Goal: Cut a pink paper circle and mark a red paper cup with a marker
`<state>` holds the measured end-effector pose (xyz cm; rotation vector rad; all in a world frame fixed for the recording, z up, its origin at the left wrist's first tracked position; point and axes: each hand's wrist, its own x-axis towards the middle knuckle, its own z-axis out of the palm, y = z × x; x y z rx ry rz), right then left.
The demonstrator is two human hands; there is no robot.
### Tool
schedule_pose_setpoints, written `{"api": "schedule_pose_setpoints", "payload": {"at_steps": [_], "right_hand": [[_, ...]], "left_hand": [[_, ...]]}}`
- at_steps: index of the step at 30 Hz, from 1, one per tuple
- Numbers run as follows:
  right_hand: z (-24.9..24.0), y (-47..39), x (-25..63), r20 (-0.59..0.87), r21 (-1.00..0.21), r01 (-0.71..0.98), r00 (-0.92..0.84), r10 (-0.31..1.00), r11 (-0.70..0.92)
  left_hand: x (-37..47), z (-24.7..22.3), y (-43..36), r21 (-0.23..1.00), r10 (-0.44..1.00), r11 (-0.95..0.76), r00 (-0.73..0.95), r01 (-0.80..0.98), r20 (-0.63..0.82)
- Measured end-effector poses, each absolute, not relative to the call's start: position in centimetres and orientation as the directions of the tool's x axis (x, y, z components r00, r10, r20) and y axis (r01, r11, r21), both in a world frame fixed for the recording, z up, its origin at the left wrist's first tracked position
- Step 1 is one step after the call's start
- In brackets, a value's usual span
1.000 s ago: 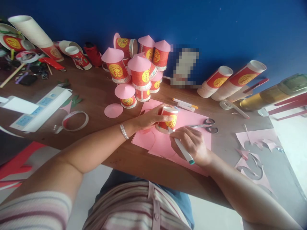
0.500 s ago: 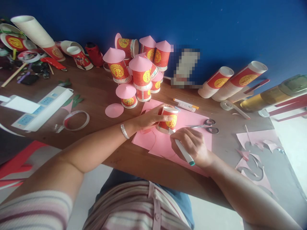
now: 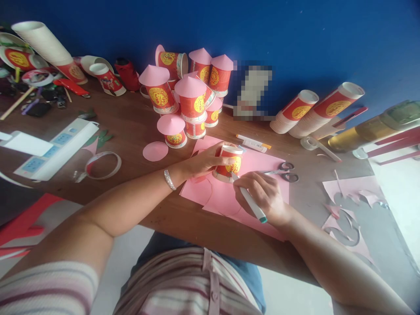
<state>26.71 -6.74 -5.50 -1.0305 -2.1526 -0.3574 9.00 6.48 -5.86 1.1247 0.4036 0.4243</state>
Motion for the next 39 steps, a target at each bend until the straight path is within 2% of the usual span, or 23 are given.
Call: {"api": "schedule_pose_setpoints", "payload": {"at_steps": [21,39], "right_hand": [[-5.2,-7.2,26.6,0.675,-0.062,0.77,-0.436,0.595,0.635],[-5.0,-7.0,26.8,0.681,-0.03,0.786,-0.436,0.588,0.617]], "left_hand": [[9.1,-7.1,7.1,0.889,0.487,0.431,0.869,-0.153,-0.087],[9.0,-7.6,7.4,0.896,0.508,0.413,0.858,-0.163,-0.079]]}}
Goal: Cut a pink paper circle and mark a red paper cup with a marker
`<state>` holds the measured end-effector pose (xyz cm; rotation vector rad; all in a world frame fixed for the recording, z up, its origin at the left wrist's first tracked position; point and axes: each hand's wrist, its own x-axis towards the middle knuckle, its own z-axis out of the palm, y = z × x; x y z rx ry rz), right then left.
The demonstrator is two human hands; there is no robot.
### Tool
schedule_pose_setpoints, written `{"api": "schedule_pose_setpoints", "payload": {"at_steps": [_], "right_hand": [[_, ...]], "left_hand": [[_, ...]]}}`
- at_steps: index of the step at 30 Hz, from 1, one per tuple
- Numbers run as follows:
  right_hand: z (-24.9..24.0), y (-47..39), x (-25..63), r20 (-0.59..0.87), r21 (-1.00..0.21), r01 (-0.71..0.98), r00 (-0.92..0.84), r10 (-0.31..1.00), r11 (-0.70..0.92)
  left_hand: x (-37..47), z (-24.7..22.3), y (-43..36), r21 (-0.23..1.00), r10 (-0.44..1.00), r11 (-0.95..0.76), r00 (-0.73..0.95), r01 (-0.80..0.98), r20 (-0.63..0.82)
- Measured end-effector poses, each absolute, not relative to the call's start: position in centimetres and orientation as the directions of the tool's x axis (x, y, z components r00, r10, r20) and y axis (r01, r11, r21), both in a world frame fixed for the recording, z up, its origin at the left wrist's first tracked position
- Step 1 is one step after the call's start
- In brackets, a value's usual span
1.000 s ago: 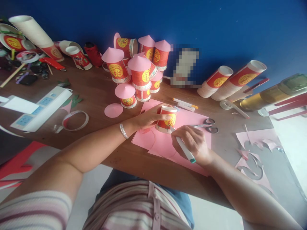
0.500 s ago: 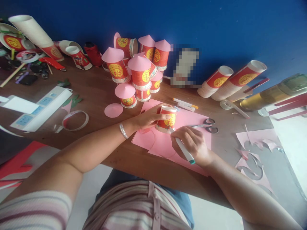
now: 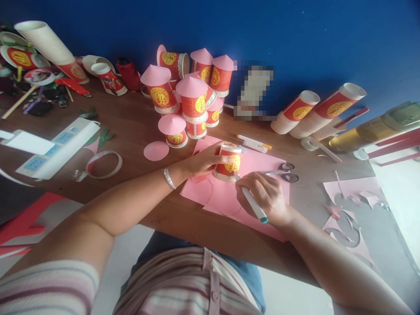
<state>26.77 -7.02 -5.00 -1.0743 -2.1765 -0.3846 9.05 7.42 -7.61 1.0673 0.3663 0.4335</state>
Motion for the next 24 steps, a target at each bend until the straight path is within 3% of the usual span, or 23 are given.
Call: {"api": "schedule_pose_setpoints", "payload": {"at_steps": [24], "right_hand": [[-5.05,-7.36,26.35,0.665,-0.066,0.761,-0.449,0.597,0.646]], "left_hand": [[8.98,-7.11,7.28,0.905,0.501,0.394,0.863,-0.16,-0.065]]}}
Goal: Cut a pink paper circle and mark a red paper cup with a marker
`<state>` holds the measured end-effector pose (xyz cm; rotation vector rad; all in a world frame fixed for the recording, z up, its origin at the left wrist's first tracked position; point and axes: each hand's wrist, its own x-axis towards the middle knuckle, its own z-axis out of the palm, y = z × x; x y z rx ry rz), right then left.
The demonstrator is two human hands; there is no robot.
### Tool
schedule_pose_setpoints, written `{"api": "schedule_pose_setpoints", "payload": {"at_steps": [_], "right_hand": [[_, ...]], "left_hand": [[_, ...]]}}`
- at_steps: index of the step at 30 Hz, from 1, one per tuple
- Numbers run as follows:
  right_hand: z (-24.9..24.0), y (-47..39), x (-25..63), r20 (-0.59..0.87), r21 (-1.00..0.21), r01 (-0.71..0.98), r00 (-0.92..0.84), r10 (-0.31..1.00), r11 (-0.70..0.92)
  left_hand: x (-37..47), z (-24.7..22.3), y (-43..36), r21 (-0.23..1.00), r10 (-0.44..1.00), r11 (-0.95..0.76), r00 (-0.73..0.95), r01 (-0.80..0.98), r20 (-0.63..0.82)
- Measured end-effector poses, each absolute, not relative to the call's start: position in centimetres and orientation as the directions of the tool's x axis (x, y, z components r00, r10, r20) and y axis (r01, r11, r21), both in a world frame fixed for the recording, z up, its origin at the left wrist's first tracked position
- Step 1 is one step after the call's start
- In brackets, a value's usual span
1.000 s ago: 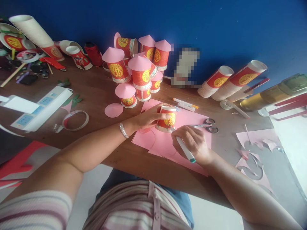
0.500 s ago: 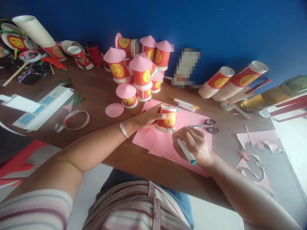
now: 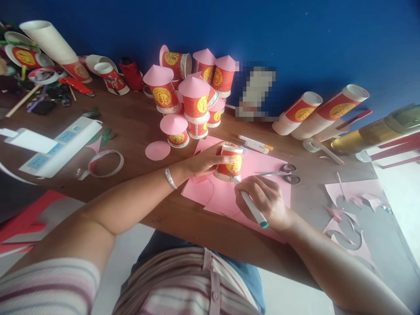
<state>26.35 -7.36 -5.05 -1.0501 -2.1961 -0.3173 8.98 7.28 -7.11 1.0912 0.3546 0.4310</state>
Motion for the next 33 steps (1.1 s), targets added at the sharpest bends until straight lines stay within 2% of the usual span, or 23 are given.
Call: {"api": "schedule_pose_setpoints", "payload": {"at_steps": [10,19,25,33], "right_hand": [[-4.9,-7.5,26.3,0.649,-0.097,0.738,-0.461,0.605,0.667],[-4.9,-7.8,25.9,0.703,-0.089,0.662,-0.487,0.518,0.744],[-5.0,-7.8,25.7,0.692,-0.084,0.678,-0.488,0.533,0.73],[-5.1,-7.8,25.1,0.689,-0.127,0.658,-0.479,0.543,0.742]], "left_hand": [[9.1,-7.1,7.3,0.908,0.508,0.388,0.859,-0.157,-0.069],[9.1,-7.4,7.4,0.897,0.511,0.399,0.858,-0.188,-0.047],[9.1,-7.7,7.9,0.894,0.528,0.386,0.849,-0.229,-0.01],[9.2,-7.9,8.0,0.847,0.57,0.454,0.82,-0.275,-0.04]]}}
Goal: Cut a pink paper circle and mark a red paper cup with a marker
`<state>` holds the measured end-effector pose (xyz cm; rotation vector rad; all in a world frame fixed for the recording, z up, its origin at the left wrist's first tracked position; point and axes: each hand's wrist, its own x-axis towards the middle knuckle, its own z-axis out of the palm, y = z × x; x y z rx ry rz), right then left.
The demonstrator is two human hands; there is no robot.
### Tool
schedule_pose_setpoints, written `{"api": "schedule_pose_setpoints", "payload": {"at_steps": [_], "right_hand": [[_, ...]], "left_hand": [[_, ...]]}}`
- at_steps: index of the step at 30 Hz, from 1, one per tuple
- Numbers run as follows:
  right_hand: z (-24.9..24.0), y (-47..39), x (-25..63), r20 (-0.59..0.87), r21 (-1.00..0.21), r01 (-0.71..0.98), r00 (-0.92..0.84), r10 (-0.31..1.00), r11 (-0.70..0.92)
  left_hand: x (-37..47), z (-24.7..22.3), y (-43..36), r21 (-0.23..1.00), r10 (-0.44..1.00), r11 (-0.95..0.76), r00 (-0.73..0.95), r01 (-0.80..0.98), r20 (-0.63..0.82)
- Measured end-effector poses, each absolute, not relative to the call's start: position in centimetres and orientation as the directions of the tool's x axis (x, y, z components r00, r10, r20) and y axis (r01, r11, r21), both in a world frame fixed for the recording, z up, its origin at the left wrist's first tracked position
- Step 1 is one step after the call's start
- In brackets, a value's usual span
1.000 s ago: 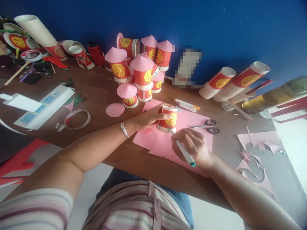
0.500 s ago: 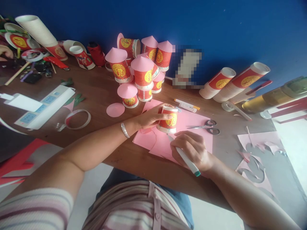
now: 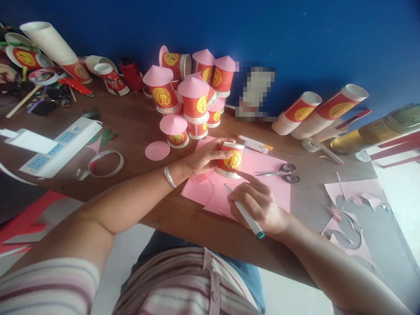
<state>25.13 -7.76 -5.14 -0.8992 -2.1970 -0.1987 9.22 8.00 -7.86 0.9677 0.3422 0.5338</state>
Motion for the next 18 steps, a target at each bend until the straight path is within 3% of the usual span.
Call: {"api": "schedule_pose_setpoints", "payload": {"at_steps": [13,18], "right_hand": [[-6.2,-7.7,25.0,0.679,-0.076,0.579,-0.565,0.468,0.811],[-5.6,-7.8,25.8,0.721,-0.061,0.66,-0.49,0.49,0.749]], "left_hand": [[9.6,-8.0,6.9,0.897,0.569,0.394,0.819,-0.203,-0.065],[9.5,-7.3,7.0,0.867,0.543,0.428,0.84,-0.256,-0.02]]}}
